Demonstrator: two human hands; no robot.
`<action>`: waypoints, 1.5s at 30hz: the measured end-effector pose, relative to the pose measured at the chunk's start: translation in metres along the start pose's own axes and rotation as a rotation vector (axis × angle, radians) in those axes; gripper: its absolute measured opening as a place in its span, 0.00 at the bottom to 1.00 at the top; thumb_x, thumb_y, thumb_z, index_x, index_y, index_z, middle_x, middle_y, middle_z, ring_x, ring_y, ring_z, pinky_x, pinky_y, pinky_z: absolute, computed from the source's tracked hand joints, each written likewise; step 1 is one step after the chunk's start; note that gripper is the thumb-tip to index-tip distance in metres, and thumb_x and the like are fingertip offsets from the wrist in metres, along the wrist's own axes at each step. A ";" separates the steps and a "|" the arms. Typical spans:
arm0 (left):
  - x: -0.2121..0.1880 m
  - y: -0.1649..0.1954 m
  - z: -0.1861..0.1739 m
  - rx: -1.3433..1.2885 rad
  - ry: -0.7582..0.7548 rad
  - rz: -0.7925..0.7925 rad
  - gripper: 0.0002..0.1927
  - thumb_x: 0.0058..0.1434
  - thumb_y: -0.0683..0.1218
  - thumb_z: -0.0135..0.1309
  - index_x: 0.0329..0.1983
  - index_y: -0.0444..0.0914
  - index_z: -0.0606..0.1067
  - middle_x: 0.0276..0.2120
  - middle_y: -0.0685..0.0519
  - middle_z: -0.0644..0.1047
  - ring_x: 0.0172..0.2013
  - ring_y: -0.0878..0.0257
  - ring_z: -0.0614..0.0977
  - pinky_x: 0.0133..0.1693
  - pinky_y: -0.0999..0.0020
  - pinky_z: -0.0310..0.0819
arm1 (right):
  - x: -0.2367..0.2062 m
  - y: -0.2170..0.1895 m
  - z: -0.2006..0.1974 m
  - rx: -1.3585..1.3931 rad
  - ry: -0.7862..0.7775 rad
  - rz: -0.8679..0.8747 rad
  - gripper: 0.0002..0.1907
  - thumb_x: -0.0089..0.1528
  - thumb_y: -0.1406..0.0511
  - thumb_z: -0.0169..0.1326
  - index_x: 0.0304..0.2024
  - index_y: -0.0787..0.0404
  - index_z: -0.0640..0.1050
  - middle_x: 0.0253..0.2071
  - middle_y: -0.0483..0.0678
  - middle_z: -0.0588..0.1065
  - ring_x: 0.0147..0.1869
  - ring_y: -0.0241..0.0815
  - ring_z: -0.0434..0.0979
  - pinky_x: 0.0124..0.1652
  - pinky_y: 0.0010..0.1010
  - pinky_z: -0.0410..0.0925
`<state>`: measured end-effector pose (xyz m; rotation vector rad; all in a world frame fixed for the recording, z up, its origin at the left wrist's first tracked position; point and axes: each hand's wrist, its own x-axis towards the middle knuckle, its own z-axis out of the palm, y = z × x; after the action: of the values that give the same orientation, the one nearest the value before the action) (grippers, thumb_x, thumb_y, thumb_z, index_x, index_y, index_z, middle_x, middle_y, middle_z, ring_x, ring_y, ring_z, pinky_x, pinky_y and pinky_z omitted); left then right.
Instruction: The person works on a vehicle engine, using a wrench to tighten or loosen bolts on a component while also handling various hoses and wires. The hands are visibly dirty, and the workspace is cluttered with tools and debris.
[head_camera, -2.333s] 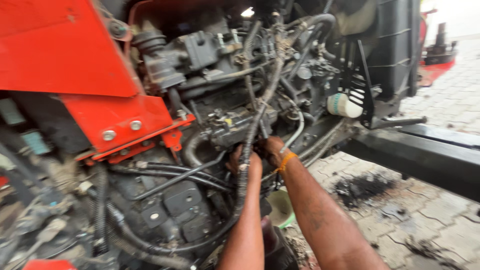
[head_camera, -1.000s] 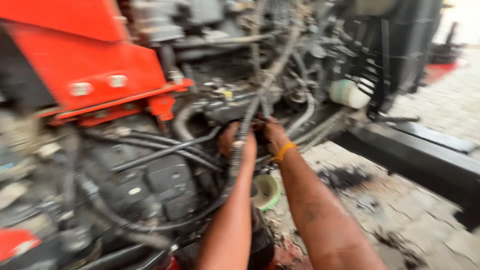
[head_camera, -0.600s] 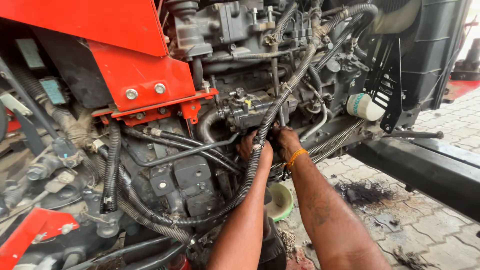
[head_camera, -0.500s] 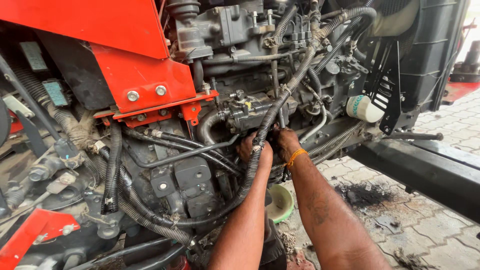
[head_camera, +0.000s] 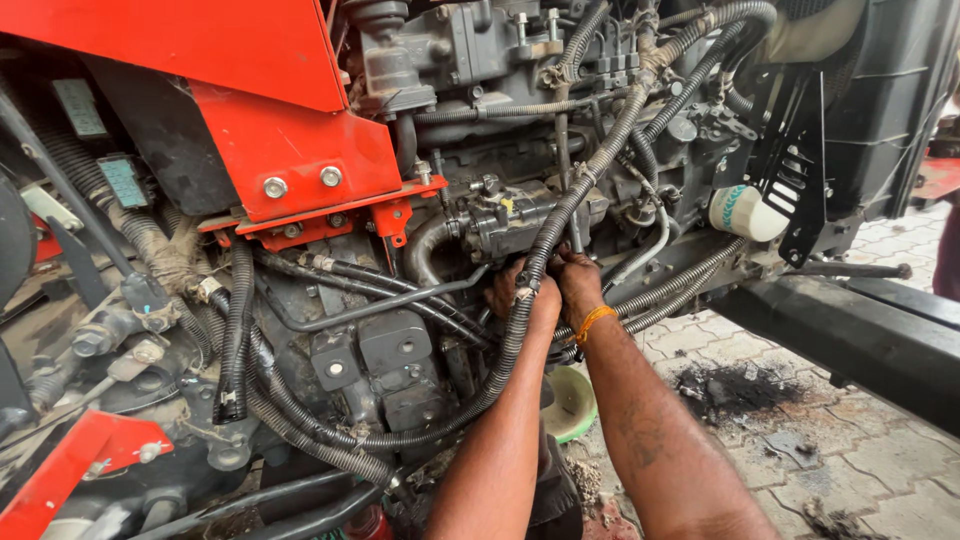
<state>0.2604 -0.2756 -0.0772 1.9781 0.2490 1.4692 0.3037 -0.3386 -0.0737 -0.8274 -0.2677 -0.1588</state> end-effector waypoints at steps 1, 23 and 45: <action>0.000 -0.001 0.001 -0.025 0.082 0.040 0.07 0.55 0.47 0.58 0.33 0.42 0.84 0.32 0.46 0.82 0.43 0.44 0.80 0.52 0.34 0.64 | 0.001 0.001 0.000 0.021 -0.026 -0.002 0.08 0.63 0.76 0.52 0.41 0.61 0.78 0.33 0.46 0.77 0.33 0.40 0.77 0.34 0.30 0.72; 0.000 -0.003 0.002 -0.018 -0.139 -0.061 0.09 0.59 0.50 0.56 0.35 0.42 0.82 0.34 0.47 0.82 0.45 0.45 0.80 0.53 0.39 0.63 | 0.010 0.004 -0.012 0.026 -0.058 0.050 0.10 0.63 0.76 0.52 0.46 0.62 0.77 0.35 0.49 0.78 0.35 0.43 0.77 0.36 0.35 0.72; 0.004 0.007 -0.020 -0.028 -0.067 -0.045 0.12 0.55 0.50 0.60 0.37 0.38 0.82 0.37 0.40 0.81 0.46 0.42 0.79 0.55 0.42 0.61 | 0.010 -0.004 -0.003 -0.045 0.004 0.168 0.03 0.67 0.70 0.50 0.42 0.62 0.75 0.34 0.48 0.76 0.36 0.44 0.77 0.36 0.36 0.73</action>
<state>0.2422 -0.2710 -0.0669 1.9827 0.2415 1.3689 0.3129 -0.3432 -0.0699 -0.8902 -0.1909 -0.0091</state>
